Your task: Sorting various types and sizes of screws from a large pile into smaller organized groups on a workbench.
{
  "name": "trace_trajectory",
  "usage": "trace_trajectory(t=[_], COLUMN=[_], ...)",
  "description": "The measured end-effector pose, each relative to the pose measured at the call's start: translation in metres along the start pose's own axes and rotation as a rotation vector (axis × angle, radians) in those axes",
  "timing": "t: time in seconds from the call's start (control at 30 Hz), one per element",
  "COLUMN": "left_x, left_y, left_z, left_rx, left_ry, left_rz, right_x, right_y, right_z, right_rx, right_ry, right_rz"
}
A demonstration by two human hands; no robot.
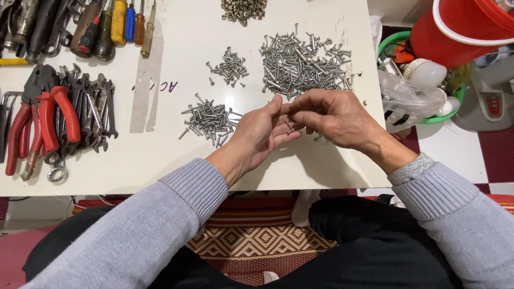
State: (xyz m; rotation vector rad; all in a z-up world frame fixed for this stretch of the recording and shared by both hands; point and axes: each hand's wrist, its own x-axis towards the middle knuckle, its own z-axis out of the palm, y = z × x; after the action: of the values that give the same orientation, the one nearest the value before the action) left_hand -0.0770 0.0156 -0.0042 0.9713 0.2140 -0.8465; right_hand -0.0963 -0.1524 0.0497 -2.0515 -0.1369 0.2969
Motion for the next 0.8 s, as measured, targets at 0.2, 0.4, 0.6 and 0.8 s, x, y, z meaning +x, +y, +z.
trace_trajectory(t=[0.2,0.4,0.6,0.8], left_x=[-0.008,-0.011,-0.014,-0.018], left_y=[0.003,0.003,0.003,0.005], left_z=[0.007,0.004,0.007,0.010], left_rx=[0.013,0.102,0.108,0.150], left_ry=[0.039,0.078,0.080,0.073], left_rz=[-0.008,-0.044,-0.042,-0.060], right_x=[0.001,-0.007,-0.008,-0.001], right_y=[0.017,0.017,0.042,0.051], right_z=[-0.028,-0.038,-0.026,-0.030], right_rx=[-0.234,-0.564,-0.803,-0.736], right_ry=[0.103,-0.139,-0.256,-0.284], right_rz=[0.021,0.232,0.176,0.125])
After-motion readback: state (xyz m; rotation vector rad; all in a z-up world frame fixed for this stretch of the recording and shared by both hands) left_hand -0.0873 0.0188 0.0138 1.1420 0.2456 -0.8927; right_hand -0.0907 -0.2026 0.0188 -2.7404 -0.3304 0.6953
